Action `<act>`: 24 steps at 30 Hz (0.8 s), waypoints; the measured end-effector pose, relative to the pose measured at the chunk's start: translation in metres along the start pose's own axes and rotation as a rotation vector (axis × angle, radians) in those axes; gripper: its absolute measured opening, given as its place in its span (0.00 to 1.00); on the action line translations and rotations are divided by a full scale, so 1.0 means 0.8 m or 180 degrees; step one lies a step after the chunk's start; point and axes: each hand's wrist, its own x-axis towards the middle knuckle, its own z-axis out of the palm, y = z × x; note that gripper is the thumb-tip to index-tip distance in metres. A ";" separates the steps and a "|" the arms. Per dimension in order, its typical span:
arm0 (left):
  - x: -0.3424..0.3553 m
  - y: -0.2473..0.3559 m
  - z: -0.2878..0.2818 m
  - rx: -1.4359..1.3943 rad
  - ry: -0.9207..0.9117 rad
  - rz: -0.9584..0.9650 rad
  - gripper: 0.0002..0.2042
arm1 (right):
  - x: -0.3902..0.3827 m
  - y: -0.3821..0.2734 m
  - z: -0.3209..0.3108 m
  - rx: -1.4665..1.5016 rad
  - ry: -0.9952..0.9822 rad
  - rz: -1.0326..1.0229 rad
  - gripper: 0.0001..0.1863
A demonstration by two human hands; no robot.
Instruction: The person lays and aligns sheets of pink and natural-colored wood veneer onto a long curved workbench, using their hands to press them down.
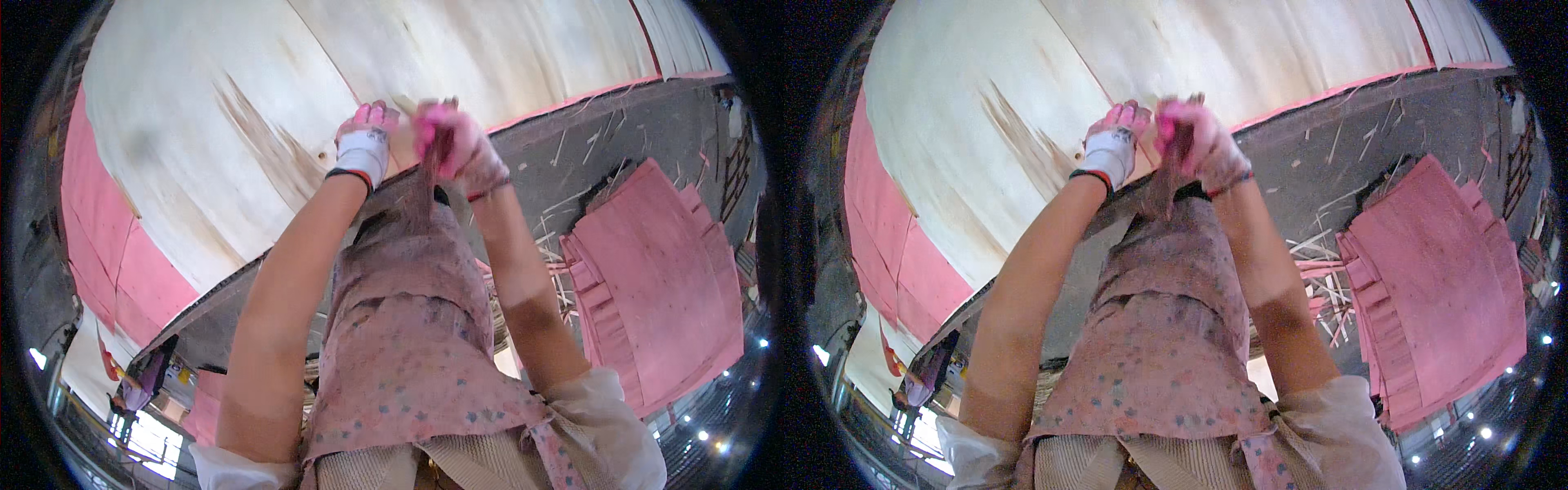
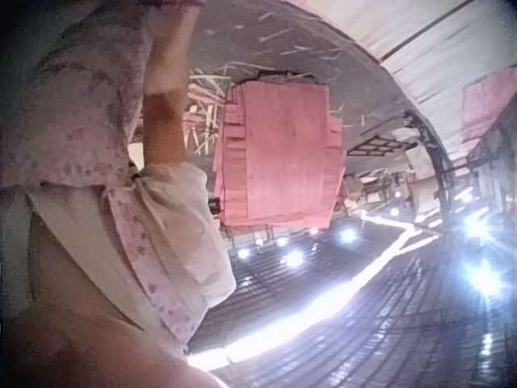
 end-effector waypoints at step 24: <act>0.002 -0.007 0.011 -0.0017 0.0212 0.0073 0.30 | -0.028 0.027 0.004 -0.7606 0.0651 -0.2414 0.24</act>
